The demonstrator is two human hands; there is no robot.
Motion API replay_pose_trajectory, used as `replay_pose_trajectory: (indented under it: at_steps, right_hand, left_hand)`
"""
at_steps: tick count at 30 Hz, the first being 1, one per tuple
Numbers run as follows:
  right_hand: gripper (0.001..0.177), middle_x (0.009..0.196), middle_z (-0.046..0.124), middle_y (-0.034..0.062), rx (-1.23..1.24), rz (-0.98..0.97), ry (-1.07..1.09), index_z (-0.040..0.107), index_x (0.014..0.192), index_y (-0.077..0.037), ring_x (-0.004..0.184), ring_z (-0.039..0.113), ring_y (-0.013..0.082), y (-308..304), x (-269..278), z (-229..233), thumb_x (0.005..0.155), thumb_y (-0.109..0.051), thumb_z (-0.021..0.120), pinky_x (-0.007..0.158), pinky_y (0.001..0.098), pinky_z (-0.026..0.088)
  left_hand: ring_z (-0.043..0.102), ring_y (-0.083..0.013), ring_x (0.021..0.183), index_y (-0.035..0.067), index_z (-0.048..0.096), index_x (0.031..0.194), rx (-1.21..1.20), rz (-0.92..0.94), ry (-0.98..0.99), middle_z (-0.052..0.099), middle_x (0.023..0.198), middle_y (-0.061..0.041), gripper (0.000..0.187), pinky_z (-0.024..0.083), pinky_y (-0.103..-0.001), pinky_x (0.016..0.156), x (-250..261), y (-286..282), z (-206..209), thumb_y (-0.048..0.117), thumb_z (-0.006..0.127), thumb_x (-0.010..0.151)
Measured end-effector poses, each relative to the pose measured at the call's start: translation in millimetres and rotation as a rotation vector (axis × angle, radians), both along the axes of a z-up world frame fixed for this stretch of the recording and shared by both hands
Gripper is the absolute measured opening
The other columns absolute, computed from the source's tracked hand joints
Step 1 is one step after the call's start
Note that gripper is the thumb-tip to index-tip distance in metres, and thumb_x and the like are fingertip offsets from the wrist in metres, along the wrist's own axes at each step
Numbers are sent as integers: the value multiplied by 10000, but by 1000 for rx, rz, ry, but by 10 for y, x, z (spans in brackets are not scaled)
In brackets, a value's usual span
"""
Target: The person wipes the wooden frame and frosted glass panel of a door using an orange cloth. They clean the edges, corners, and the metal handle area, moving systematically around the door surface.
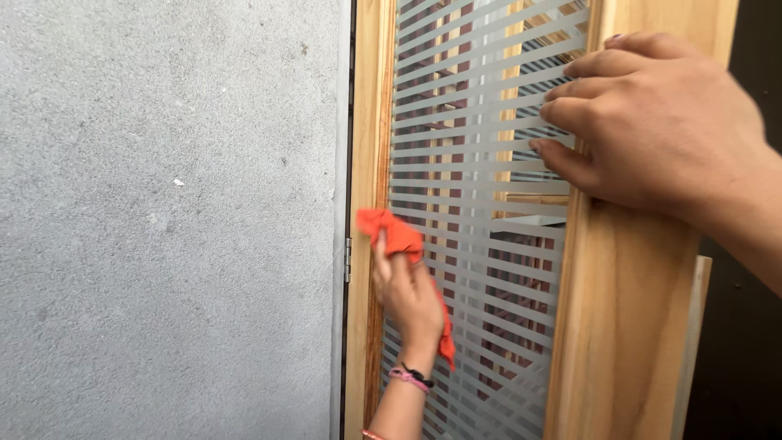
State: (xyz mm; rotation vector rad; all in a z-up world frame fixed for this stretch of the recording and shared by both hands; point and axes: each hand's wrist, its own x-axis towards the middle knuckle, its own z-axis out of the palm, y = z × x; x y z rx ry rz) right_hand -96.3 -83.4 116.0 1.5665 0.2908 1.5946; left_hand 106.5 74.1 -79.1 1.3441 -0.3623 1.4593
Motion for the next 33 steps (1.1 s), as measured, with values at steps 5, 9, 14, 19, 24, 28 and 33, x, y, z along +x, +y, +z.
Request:
replay_pose_trajectory:
  at_steps: [5, 9, 14, 19, 24, 28, 33]
  right_hand:
    - [389, 1129, 777, -15, 0, -11, 16, 802, 1022, -209, 1211, 664, 128, 18, -17, -7, 927, -529, 602, 1150, 330, 434]
    - [404, 1109, 781, -7, 35, 20, 75, 801, 1038, -182, 1234, 654, 148, 21, -10, -7, 930, -521, 609, 1165, 355, 423]
    - [374, 1093, 783, -7, 7, 55, 36, 807, 1012, -198, 1197, 675, 133, 11, -19, -6, 916, -505, 618, 1126, 335, 459]
    - [369, 1079, 784, 5, 23, 44, 22, 811, 1003, -204, 1165, 686, 137, -25, 35, 1, 935, -510, 617, 1115, 333, 471]
    - [379, 1084, 783, 18, 14, 84, 30, 811, 997, -188, 1168, 683, 148, -41, 38, -12, 941, -510, 621, 1124, 345, 449]
    - [369, 1086, 782, 23, -9, 90, 28, 807, 977, -182, 1174, 679, 157, -27, 5, -15, 929, -502, 630, 1129, 342, 440]
    - [355, 1081, 781, 18, 0, 57, 63, 802, 939, -163, 1194, 669, 165, -2, -16, -19, 933, -474, 631, 1143, 356, 430]
  left_hand:
    - [466, -349, 1368, 53, 653, 1163, -144, 144, 215, 410, 1607, -92, 314, 339, -529, 1138, -109, -182, -188, 224, 492, 954]
    - [388, -370, 1415, 56, 603, 1367, -51, 104, 138, 360, 1627, -183, 431, 221, -616, 1141, -612, -561, -45, 172, 448, 982]
    - [442, -427, 1455, 74, 635, 1355, 276, -58, -276, 505, 1576, -231, 402, 240, -587, 1241, -1288, -807, 2, 219, 465, 1021]
    - [500, -425, 1446, 93, 622, 1449, 281, -70, -292, 538, 1595, -220, 440, 281, -560, 1263, -1202, -687, 106, 226, 481, 1054]
    - [480, -406, 1419, 74, 567, 1508, 236, 87, -252, 510, 1581, -215, 548, 350, -536, 1194, -737, -571, 59, 137, 484, 970]
    - [594, -267, 1206, 99, 563, 1435, 43, -57, -28, 544, 1569, -133, 489, 527, -416, 1032, -248, -290, -31, 97, 420, 967]
    - [563, -324, 1202, 34, 699, 1101, -40, 191, 24, 522, 1577, -157, 285, 450, -475, 1030, 44, 27, -402, 213, 495, 1013]
